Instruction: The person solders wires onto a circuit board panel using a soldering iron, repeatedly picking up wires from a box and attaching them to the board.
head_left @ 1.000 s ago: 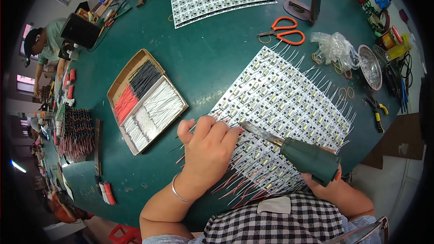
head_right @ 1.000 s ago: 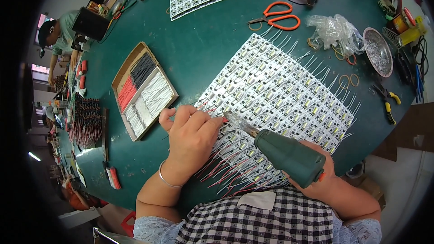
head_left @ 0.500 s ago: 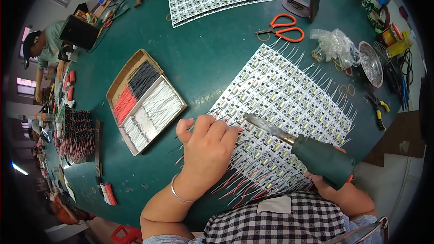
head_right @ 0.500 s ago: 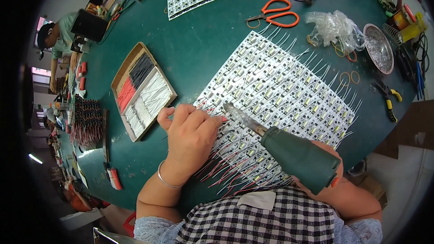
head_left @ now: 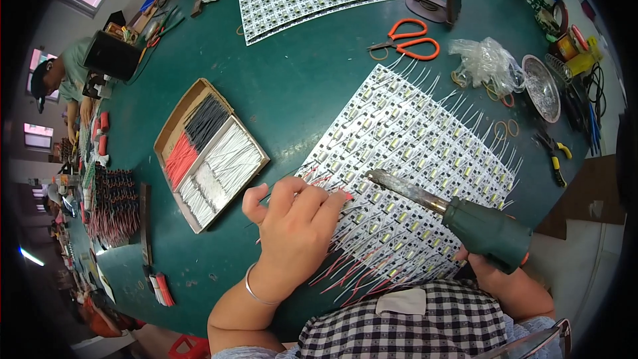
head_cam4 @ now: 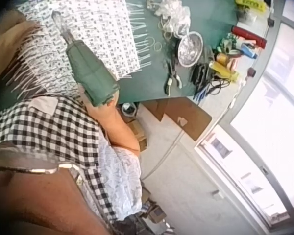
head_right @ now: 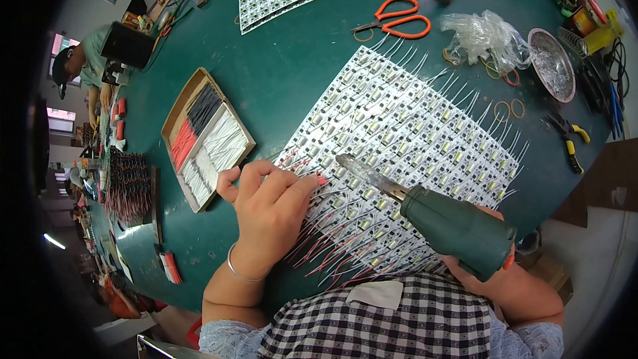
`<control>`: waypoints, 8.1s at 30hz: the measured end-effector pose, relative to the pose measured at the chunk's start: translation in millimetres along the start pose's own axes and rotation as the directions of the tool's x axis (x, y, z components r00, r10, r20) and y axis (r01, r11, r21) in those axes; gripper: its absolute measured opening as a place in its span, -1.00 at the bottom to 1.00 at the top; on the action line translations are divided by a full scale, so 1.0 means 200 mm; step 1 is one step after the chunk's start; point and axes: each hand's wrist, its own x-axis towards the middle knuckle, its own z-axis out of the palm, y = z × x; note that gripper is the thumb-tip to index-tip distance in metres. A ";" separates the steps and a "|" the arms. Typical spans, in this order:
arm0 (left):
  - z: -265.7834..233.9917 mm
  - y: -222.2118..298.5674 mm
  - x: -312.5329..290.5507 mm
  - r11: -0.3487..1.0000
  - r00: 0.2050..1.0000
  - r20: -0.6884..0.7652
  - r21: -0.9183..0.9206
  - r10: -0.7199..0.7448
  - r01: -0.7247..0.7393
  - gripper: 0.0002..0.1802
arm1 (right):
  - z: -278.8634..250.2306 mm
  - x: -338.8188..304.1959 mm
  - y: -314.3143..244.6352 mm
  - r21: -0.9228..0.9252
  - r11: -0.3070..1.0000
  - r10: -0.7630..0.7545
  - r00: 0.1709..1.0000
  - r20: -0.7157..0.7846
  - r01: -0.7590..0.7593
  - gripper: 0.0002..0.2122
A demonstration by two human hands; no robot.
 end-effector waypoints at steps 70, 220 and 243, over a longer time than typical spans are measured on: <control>0.06 0.01 0.00 0.979 0.994 0.077 -0.191 0.080 -0.064 -0.88 | 0.01 -0.01 0.01 -0.345 0.926 -0.088 0.977 0.193 0.152 -0.69; 0.04 -0.01 0.00 0.804 0.953 0.294 -0.583 0.075 0.116 -0.87 | 0.00 -0.20 0.07 -0.095 0.993 0.068 0.997 0.023 -0.066 -0.65; -0.01 0.05 0.03 0.883 0.957 0.281 -0.464 0.076 0.066 -0.93 | -0.01 -0.12 0.02 -0.294 0.951 -0.056 0.991 0.121 0.090 -0.73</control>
